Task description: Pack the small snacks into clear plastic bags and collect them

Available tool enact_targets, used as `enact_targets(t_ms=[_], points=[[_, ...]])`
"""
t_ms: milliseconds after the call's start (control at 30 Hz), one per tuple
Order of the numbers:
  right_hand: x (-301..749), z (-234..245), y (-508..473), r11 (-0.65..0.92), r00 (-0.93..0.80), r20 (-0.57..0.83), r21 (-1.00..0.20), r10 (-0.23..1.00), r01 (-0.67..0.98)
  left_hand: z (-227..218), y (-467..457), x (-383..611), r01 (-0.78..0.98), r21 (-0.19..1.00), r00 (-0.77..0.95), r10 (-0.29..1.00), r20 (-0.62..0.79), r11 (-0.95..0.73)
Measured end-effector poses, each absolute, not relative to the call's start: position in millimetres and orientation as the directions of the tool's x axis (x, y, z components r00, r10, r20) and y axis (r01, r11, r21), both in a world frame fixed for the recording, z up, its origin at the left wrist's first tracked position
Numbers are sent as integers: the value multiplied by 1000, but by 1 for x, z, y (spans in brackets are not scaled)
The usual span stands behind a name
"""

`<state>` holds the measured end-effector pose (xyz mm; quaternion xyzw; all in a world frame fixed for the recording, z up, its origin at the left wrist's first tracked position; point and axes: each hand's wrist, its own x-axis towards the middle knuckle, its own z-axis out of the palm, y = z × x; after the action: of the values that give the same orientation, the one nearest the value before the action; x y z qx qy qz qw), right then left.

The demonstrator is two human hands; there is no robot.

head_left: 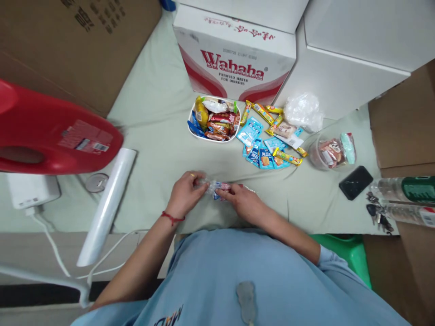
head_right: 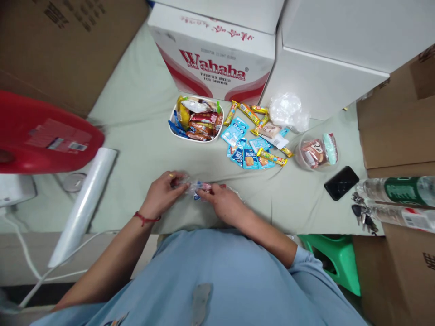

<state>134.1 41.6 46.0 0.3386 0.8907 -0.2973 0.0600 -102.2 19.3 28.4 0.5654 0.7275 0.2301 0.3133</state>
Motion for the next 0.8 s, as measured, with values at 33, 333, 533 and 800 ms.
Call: enact_targets(t_ms=[33,333,533,800], points=[[134,46,42,594,-767,-307,-494,564,635,30,16,-107,660,704,-168,965,-201,261],[142,37,44,532,-808,-168,-673,565,513,64,13,-81,135,891,-226,889,-398,433],[156,36,40,374,-812,-94,-853,576,364,64,15,-56,159,896,-228,899,-374,414],[165,37,43,334,-818,-63,-893,572,303,54,-9,-24,727,686,81,994,-76,-7]])
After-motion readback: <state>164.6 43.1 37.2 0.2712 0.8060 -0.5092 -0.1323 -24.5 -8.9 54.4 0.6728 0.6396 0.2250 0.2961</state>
